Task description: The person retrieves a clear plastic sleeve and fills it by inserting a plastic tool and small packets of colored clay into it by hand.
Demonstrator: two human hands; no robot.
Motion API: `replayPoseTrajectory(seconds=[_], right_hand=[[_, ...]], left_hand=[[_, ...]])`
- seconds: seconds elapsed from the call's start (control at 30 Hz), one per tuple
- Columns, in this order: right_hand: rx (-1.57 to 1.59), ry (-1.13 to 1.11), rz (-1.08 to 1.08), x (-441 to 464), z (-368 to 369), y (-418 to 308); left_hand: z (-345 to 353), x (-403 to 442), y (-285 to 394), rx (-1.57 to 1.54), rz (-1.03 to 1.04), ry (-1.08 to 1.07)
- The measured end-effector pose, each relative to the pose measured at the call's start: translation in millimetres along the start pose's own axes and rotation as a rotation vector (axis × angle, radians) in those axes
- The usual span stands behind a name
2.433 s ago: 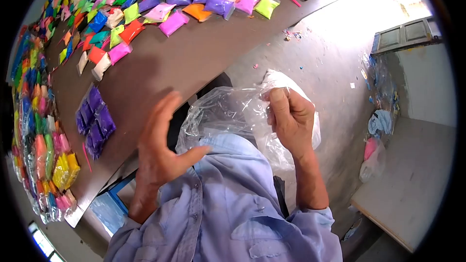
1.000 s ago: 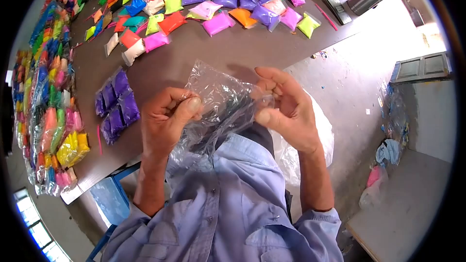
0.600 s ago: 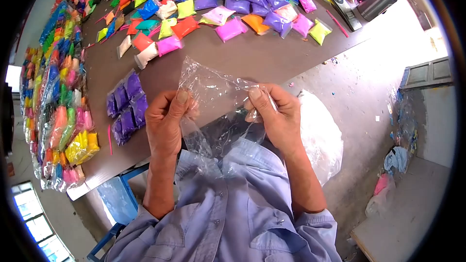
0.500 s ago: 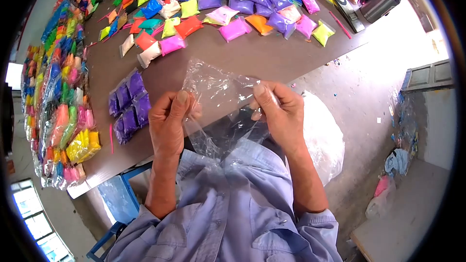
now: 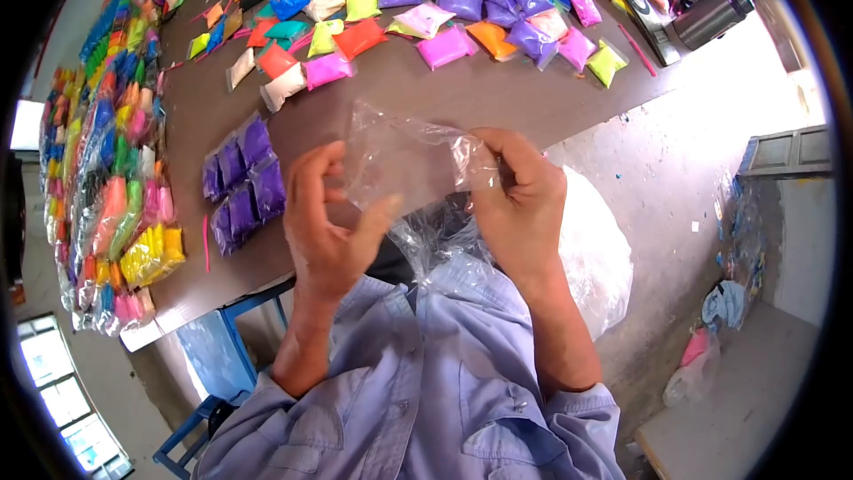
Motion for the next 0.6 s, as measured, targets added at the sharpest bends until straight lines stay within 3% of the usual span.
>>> replayPoseTrajectory(seconds=[0.1, 0.2, 0.33, 0.43, 0.53, 0.6], right_hand=[[-0.185, -0.037, -0.076, 0.5, 5.8, -11.8], [-0.263, -0.125, -0.051, 0.3, 7.2, -26.7], [-0.363, -0.247, -0.068, -12.1, 19.8, -35.4], [-0.403, -0.257, -0.184, -19.4, 31.9, -37.0], [-0.404, -0.179, 0.179, -23.8, 16.6, -1.6], [-0.442, -0.075, 0.0, -15.8, -1.1, -6.1]], left_hand=[[4.2, 0.2, -3.2, 0.218, 0.053, 0.013], [-4.6, 0.7, -28.1, -0.164, -0.102, 0.048], [-13.4, 2.8, -41.0, -0.259, -0.194, 0.059], [-11.0, 7.8, -33.1, -0.31, -0.142, 0.083], [-7.8, 9.7, -38.9, -0.371, -0.186, 0.038], [-8.8, 9.9, -43.8, -0.375, -0.222, 0.017]])
Point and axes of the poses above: each hand's wrist, its own x-axis towards the middle knuckle, its own z-axis out of the palm, y = z × x, the point moved 6 cm from there along x, towards the middle knuckle, and after that the axes turned 14 degrees about -y, right-handed, at the moved point
